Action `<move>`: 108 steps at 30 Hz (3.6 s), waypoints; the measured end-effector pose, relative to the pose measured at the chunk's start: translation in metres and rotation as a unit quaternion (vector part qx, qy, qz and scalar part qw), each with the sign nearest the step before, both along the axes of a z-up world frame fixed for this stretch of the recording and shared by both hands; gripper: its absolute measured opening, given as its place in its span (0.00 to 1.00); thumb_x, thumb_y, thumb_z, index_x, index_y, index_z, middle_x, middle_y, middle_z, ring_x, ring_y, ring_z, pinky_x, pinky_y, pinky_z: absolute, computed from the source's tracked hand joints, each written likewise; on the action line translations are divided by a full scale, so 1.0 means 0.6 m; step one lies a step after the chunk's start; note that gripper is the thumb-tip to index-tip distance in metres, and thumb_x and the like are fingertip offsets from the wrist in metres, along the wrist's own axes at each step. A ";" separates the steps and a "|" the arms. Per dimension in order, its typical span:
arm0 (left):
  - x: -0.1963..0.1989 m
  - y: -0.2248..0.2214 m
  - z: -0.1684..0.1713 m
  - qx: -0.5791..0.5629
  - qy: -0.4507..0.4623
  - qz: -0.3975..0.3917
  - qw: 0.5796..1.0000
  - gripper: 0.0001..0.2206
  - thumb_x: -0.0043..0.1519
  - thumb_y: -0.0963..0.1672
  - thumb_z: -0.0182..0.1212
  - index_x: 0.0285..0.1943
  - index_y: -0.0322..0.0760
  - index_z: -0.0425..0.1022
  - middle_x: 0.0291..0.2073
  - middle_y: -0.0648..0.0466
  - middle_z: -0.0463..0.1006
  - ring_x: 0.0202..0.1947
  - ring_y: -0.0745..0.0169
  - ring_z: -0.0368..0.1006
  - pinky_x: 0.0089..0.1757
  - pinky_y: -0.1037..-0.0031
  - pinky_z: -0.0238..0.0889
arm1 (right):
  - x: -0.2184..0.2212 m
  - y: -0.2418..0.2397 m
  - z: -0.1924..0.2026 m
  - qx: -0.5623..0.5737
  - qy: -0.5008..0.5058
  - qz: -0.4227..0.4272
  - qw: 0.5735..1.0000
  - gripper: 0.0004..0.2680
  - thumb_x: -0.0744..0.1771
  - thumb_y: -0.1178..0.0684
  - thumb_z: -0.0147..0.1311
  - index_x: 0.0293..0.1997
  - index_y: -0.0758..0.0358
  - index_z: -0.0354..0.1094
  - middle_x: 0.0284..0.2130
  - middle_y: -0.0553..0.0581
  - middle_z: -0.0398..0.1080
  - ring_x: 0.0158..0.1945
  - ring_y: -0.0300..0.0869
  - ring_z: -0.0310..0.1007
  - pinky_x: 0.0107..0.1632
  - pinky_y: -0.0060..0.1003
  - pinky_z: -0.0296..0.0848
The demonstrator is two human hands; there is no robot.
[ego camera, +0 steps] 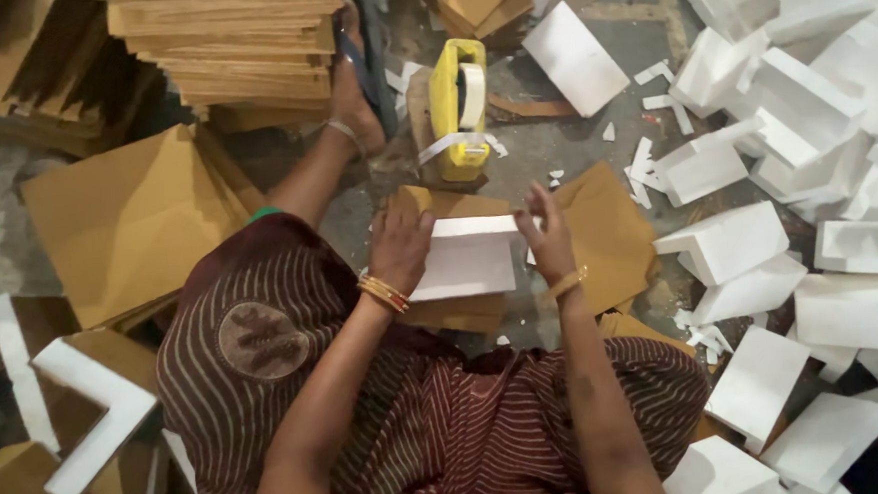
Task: The person sits on the floor and assembles small cardboard boxes by inserting white foam inserts into the cardboard shells and sealing them with clear tape from a handheld dispenser. The person repeatedly picks up foam pieces, fits them into the boxes, and tapes the seams shut.
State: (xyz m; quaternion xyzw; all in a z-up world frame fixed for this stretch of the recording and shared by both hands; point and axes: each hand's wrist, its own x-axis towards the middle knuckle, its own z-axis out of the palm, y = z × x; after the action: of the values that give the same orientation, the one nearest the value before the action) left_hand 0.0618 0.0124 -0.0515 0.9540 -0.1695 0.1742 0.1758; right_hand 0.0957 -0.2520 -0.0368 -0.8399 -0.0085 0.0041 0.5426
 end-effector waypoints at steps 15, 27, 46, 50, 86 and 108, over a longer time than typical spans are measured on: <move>0.001 -0.017 0.005 -0.033 -0.070 0.019 0.997 0.25 0.48 0.46 0.67 0.56 0.38 0.75 0.50 0.38 0.74 0.59 0.33 0.64 0.62 0.42 0.45 | -0.039 -0.023 -0.169 0.075 0.038 -0.017 0.996 0.18 0.69 0.48 0.55 0.64 0.62 0.57 0.50 0.58 0.68 0.52 0.42 0.67 0.58 0.40 0.67; 0.006 -0.020 0.001 0.058 0.011 -0.022 0.998 0.22 0.54 0.46 0.66 0.58 0.41 0.72 0.45 0.48 0.75 0.51 0.46 0.69 0.48 0.54 0.59 | -0.010 -0.131 -0.185 -0.044 0.170 0.091 0.980 0.24 0.66 0.49 0.55 0.70 0.57 0.51 0.58 0.60 0.66 0.58 0.49 0.69 0.48 0.47 0.74; -0.001 -0.026 0.056 0.020 0.028 -0.014 0.999 0.19 0.55 0.44 0.69 0.54 0.42 0.72 0.44 0.49 0.74 0.49 0.46 0.70 0.50 0.56 0.60 | -0.012 -0.348 -0.097 -0.423 0.208 -0.179 0.863 0.36 0.50 0.40 0.80 0.58 0.66 0.64 0.55 0.69 0.66 0.57 0.61 0.68 0.57 0.50 0.69; 0.002 -0.026 0.061 0.013 0.043 -0.014 0.999 0.19 0.52 0.44 0.69 0.52 0.43 0.71 0.42 0.50 0.74 0.48 0.46 0.70 0.50 0.55 0.60 | -0.023 -0.322 -0.001 -0.315 0.221 -0.154 0.910 0.22 0.59 0.41 0.72 0.51 0.60 0.71 0.47 0.63 0.73 0.50 0.55 0.75 0.54 0.48 0.73; 0.030 0.026 -0.025 -0.295 0.185 -0.176 0.921 0.23 0.65 0.48 0.58 0.69 0.33 0.69 0.60 0.40 0.75 0.59 0.39 0.71 0.54 0.59 0.65 | -0.223 0.067 -0.034 -0.451 -0.346 0.133 0.812 0.20 0.67 0.57 0.54 0.69 0.56 0.62 0.64 0.59 0.62 0.67 0.51 0.61 0.65 0.52 0.62; 0.017 -0.011 0.003 -0.019 0.035 -0.012 0.999 0.15 0.46 0.43 0.66 0.42 0.38 0.72 0.36 0.49 0.75 0.42 0.47 0.73 0.48 0.58 0.62 | -0.128 0.048 -0.099 -0.158 -0.083 0.063 0.982 0.22 0.65 0.62 0.51 0.70 0.59 0.64 0.65 0.57 0.66 0.70 0.52 0.67 0.72 0.48 0.68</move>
State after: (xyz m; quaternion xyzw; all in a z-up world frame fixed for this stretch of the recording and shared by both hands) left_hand 0.0720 0.0061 -0.0499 0.9540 -0.1708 0.1413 0.2017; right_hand 0.0192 -0.2230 -0.0963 -0.9103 -0.1057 -0.0296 0.3992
